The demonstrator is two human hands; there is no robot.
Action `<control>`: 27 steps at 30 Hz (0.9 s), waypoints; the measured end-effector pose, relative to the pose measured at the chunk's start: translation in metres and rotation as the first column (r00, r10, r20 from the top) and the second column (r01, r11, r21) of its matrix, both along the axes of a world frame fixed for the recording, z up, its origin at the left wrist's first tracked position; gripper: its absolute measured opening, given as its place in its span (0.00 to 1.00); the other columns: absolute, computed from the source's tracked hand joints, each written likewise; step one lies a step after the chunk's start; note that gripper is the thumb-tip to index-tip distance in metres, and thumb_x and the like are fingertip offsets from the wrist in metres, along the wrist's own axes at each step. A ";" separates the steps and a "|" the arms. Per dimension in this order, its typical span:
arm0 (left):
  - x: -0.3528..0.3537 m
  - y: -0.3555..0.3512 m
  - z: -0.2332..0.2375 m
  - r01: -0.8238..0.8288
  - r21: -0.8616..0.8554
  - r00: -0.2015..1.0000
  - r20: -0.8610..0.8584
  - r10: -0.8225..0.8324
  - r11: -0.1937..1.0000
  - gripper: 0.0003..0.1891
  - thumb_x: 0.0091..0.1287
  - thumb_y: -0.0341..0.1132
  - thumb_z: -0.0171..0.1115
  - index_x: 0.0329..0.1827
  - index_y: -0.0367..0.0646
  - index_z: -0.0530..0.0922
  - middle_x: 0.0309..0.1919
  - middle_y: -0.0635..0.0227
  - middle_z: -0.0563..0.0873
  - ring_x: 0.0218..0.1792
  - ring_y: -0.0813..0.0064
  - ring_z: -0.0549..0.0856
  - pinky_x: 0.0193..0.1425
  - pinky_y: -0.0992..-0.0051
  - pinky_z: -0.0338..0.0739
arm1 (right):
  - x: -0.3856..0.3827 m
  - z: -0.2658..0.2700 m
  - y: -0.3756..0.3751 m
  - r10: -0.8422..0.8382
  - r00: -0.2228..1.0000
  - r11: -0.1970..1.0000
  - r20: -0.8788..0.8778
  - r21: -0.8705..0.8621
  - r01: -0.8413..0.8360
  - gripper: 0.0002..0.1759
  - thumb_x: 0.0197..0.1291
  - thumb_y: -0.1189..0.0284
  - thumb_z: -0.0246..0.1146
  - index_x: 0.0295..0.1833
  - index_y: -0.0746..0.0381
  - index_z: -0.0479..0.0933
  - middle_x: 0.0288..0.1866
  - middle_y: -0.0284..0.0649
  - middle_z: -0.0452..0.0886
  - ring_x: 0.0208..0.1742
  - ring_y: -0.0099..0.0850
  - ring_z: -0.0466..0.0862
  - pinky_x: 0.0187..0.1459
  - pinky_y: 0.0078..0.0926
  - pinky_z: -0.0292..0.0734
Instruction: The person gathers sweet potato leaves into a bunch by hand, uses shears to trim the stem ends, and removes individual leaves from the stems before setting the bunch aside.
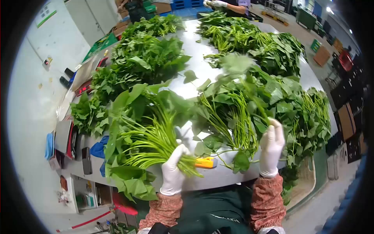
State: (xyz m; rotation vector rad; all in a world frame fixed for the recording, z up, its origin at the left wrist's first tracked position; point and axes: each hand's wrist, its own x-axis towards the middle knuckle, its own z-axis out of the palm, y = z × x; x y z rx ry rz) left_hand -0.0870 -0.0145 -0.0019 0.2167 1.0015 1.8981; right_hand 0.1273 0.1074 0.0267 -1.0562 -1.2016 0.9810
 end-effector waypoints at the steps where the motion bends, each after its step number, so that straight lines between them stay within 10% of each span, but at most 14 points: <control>1: 0.003 0.000 0.009 -0.001 -0.009 0.999 0.033 0.001 1.000 0.10 0.70 0.26 0.54 0.52 0.36 0.70 0.32 0.67 0.75 0.35 0.75 0.76 0.45 0.74 0.72 | -0.002 0.010 -0.004 -0.038 0.995 0.999 -0.090 0.027 0.040 0.17 0.72 0.70 0.54 0.61 0.64 0.74 0.22 0.20 0.61 0.20 0.10 0.56 0.21 0.12 0.50; 9: 0.016 -0.003 0.001 0.098 -0.047 0.995 0.018 -0.097 0.994 0.12 0.69 0.25 0.54 0.53 0.35 0.69 0.32 0.66 0.76 0.35 0.74 0.77 0.46 0.73 0.73 | 0.006 0.000 -0.017 0.059 0.991 0.970 -0.123 -0.226 -0.086 0.07 0.65 0.75 0.60 0.46 0.65 0.79 0.30 0.25 0.75 0.25 0.11 0.65 0.26 0.11 0.59; 13: 0.018 -0.004 0.006 0.124 -0.028 0.991 0.048 -0.123 0.992 0.12 0.70 0.29 0.56 0.54 0.38 0.69 0.32 0.70 0.73 0.34 0.75 0.72 0.46 0.73 0.69 | 0.002 -0.004 -0.024 0.042 0.995 0.992 0.087 -0.123 -0.031 0.05 0.63 0.77 0.61 0.43 0.67 0.77 0.33 0.30 0.79 0.33 0.14 0.73 0.35 0.16 0.71; 19: 0.018 -0.003 0.000 0.127 0.093 0.988 0.077 -0.134 0.988 0.15 0.70 0.26 0.55 0.58 0.34 0.68 0.33 0.67 0.75 0.36 0.74 0.76 0.48 0.74 0.73 | -0.004 -0.002 -0.030 0.062 0.997 0.997 -0.040 -0.053 -0.064 0.07 0.63 0.80 0.60 0.46 0.68 0.76 0.37 0.30 0.78 0.36 0.13 0.73 0.39 0.12 0.70; 27: 0.025 -0.001 0.005 0.104 0.010 0.994 0.025 -0.104 0.995 0.13 0.68 0.29 0.57 0.53 0.38 0.71 0.32 0.70 0.74 0.34 0.75 0.72 0.44 0.73 0.69 | -0.001 -0.008 -0.031 0.020 0.999 0.999 0.033 -0.034 -0.019 0.08 0.61 0.80 0.59 0.45 0.69 0.76 0.29 0.30 0.78 0.27 0.13 0.73 0.29 0.13 0.68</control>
